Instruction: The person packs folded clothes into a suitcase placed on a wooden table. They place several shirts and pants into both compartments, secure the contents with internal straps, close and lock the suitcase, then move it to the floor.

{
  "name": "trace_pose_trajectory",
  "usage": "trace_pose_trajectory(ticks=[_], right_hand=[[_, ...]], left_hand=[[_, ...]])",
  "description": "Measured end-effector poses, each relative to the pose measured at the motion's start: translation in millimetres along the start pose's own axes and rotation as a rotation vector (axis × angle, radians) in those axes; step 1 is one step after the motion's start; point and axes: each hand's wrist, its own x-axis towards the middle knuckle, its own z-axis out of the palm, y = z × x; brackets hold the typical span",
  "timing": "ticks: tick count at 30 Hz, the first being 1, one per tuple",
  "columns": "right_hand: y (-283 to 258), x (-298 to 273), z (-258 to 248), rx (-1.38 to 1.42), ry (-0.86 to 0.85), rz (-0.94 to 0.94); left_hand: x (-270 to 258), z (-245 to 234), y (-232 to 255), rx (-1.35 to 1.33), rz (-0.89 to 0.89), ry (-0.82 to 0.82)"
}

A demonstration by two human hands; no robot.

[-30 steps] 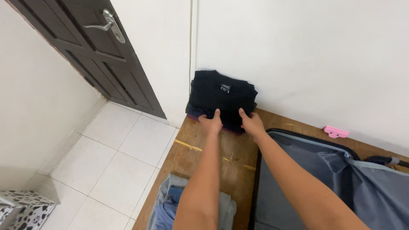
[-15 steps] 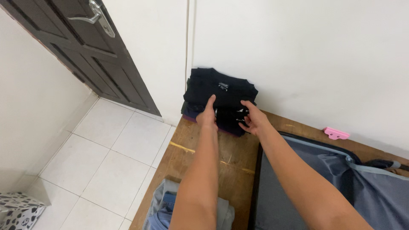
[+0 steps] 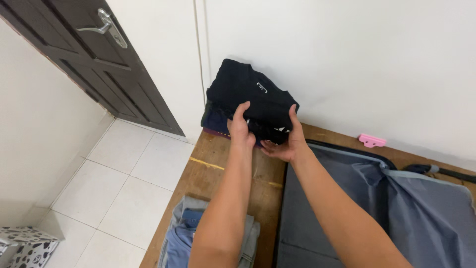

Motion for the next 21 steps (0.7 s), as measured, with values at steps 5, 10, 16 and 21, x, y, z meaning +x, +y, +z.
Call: trace_pose_trajectory(ticks=[5, 10, 16, 21], right_hand=[[8, -49, -80, 0.139, -0.274, -0.26], [-4, -85, -214, -0.046, -0.115, -0.275], [-21, -116, -309, -0.287, 0.072, -0.236], [-10, -114, -320, -0.608, 0.246, -0.41]], left_hand=[[-91, -36, -40, 0.028, -0.193, -0.323], [-156, -72, -33, -0.103, -0.366, -0.576], [-161, -67, -68, 0.682, -0.514, -0.402], [-164, -73, -152, 1.208, -0.234, -0.192]])
